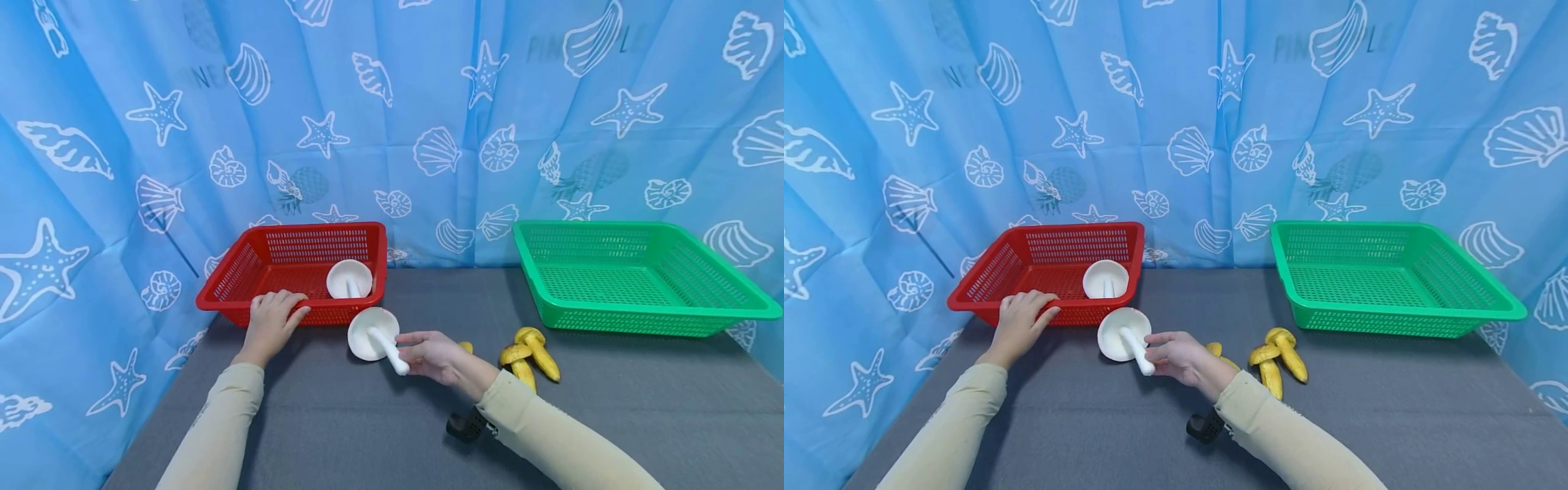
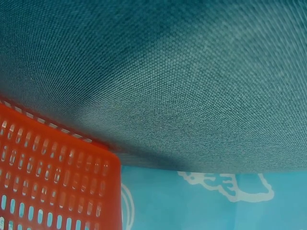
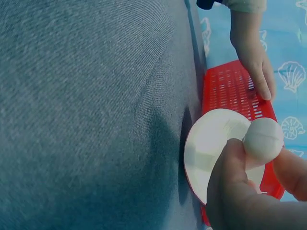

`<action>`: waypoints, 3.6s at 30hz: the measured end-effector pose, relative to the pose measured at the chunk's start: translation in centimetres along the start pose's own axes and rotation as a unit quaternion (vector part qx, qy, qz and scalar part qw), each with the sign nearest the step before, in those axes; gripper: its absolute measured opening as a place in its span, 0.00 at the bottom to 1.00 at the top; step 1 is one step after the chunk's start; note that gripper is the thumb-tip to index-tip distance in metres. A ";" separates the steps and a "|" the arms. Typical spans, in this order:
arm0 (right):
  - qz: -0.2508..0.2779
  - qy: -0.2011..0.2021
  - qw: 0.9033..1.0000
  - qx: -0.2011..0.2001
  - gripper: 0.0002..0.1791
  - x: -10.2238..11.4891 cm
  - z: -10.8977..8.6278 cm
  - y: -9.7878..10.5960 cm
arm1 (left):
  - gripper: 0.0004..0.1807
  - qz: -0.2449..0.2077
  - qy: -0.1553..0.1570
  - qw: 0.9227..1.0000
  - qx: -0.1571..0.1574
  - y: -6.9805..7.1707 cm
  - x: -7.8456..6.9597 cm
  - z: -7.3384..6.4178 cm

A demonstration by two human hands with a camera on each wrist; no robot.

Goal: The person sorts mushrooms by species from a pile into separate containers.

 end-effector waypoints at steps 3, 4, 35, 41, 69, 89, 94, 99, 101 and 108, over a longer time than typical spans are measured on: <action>0.002 0.005 1.000 0.000 0.23 0.1 -0.2 -0.1 | 0.20 -0.001 -0.001 1.000 0.000 0.0 -0.1 0.1; 0.002 0.007 1.000 0.000 0.23 0.2 -0.2 -0.1 | 0.21 0.000 -0.001 1.000 0.000 0.0 -0.1 0.1; -0.008 0.049 0.996 0.072 0.22 3.0 -4.5 -1.2 | 0.19 0.003 -0.010 1.000 -0.018 -0.1 0.1 0.0; -0.003 0.063 0.994 0.089 0.22 4.0 -4.9 -1.6 | 0.20 0.003 -0.013 1.000 -0.017 -0.1 0.0 0.0; 0.016 0.072 0.995 0.065 0.23 7.6 -3.7 -3.7 | 0.21 0.001 -0.021 0.999 -0.026 0.0 0.1 -0.1; 0.070 0.070 0.994 0.044 0.22 8.9 -1.6 -5.0 | 0.20 -0.006 -0.008 1.000 -0.017 0.1 0.1 0.0; 0.076 0.073 0.993 0.045 0.22 8.9 -1.2 -5.2 | 0.21 -0.006 -0.007 1.000 -0.017 0.0 0.1 0.0; 0.073 0.084 0.993 0.048 0.23 8.9 -0.8 -5.6 | 0.20 0.000 -0.010 1.000 -0.019 -0.3 0.1 0.1; 0.072 0.088 0.992 0.049 0.24 8.9 -0.6 -5.7 | 0.20 0.003 -0.011 1.000 -0.018 -0.4 0.2 0.2; 0.084 0.084 0.992 0.040 0.24 9.0 0.0 -6.1 | 0.21 0.008 -0.009 1.000 -0.017 -0.4 0.2 0.2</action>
Point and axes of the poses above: each hand's wrist, its own z-axis towards the middle knuckle, its own y-axis out of the back of the hand, x = y × z, the point moved 5 cm from there along z, towards the middle knuckle, and after that the axes turned 6 degrees about z, right-handed, at the moved point
